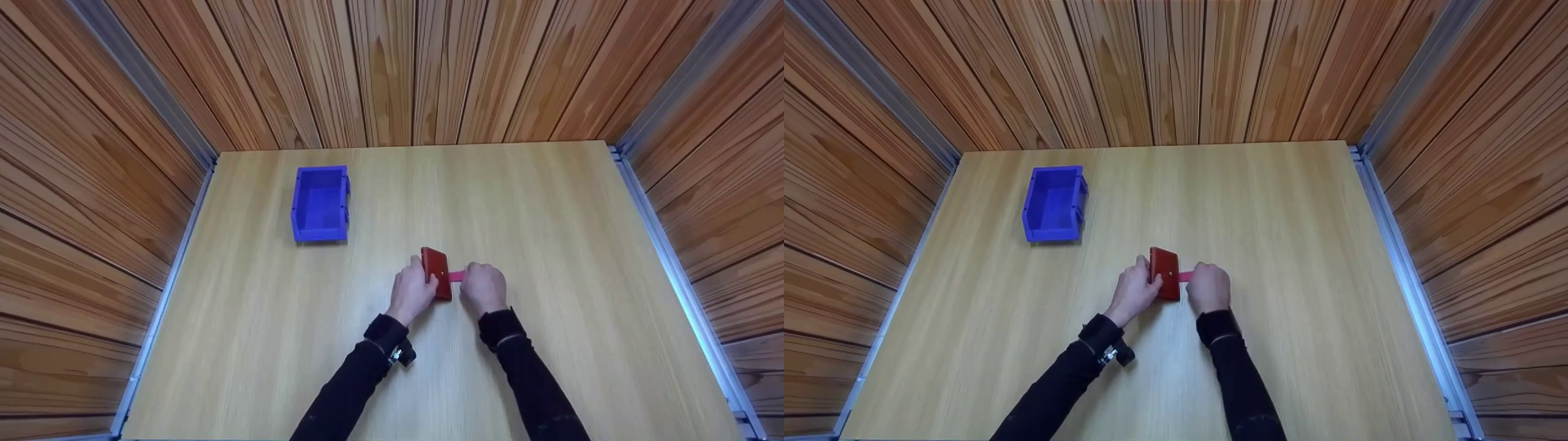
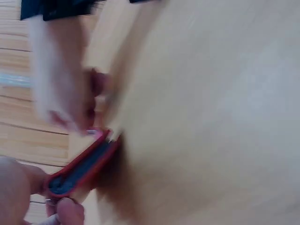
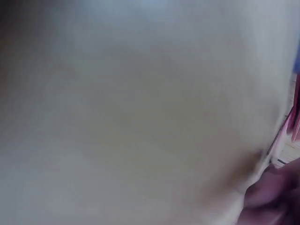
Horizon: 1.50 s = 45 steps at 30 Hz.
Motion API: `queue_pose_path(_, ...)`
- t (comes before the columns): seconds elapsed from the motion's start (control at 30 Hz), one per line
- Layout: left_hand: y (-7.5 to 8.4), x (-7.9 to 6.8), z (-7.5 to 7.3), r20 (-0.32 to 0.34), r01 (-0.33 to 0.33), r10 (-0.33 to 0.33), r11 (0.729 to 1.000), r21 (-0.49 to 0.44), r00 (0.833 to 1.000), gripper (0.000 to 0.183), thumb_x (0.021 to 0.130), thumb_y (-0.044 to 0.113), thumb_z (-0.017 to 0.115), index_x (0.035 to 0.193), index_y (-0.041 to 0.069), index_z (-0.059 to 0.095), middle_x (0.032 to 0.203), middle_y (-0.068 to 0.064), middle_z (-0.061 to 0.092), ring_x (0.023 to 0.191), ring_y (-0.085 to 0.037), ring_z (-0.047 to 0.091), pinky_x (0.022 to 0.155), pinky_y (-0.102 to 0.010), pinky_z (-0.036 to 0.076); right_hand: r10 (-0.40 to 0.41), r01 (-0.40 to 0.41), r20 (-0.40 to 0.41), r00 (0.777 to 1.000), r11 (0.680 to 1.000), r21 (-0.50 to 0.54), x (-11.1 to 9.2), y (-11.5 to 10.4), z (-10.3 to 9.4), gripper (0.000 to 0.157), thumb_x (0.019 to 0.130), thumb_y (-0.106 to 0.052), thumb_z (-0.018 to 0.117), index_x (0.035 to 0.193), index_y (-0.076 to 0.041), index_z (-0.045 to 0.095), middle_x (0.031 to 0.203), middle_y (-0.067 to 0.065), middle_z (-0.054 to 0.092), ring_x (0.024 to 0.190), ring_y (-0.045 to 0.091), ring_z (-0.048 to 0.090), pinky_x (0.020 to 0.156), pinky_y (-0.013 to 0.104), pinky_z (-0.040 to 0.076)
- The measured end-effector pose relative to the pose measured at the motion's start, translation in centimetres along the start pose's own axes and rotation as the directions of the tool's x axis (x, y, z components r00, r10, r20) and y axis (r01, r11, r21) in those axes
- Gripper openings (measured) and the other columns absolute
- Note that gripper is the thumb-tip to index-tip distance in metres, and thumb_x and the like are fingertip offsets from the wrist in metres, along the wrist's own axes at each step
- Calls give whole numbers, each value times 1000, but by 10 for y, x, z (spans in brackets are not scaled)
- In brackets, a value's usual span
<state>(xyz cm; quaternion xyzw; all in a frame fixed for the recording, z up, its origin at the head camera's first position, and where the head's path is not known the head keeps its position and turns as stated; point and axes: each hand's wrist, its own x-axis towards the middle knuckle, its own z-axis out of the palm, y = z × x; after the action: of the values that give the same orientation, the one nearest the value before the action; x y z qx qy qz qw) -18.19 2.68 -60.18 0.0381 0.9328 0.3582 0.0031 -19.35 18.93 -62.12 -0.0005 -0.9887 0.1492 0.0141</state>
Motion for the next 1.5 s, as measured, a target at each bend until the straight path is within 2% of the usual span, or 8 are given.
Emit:
queue_pose_path(0.17,0,2,-1,18,-6,6,1000,-10,1000,29,97,17,65,115,-3,56,93,-18,74,81,-28,74,68,-37,59,-16,16,45,999,1000,-4,3,3,-2,29,101,-11,52,78,0,66,66,14,62,58,26,55,59,46,49)
queue_pose_path(0.47,-1,0,-2,34,27,-28,1000,9,999,30,98,18,65,116,-4,56,95,-19,74,84,-29,75,71,-38,60,-15,16,42,999,1000,-25,1,5,-1,28,101,-9,54,79,2,66,68,17,64,60,32,61,60,49,52)
queue_pose_path(0.8,-5,-2,-5,78,80,-79,997,0,994,49,100,22,64,136,-8,51,103,-18,74,89,-26,74,76,-36,60,9,-4,89,996,998,-62,3,7,-5,26,98,-10,55,80,1,70,70,17,66,61,30,61,60,48,53)
queue_pose_path(1.03,-12,-4,-3,22,21,-24,993,113,999,57,95,22,67,136,-15,49,91,-24,74,81,-37,75,70,-46,59,13,-8,74,997,997,-71,3,10,-5,27,96,-8,57,72,-2,67,67,16,67,61,31,64,59,50,55)
queue_pose_path(1.27,-16,-4,0,59,50,-59,989,139,997,65,97,24,65,144,-15,44,96,-25,75,84,-36,75,74,-45,59,19,-11,99,995,996,-86,4,13,-4,25,96,-8,58,73,-4,68,67,13,66,60,26,61,57,47,54)
queue_pose_path(1.5,-18,-4,1,52,9,-20,978,208,998,60,97,23,65,141,-14,48,95,-24,75,83,-37,75,73,-46,59,26,-19,92,995,996,-84,2,11,-6,25,96,-10,58,74,-4,68,65,11,64,60,27,61,58,48,53)
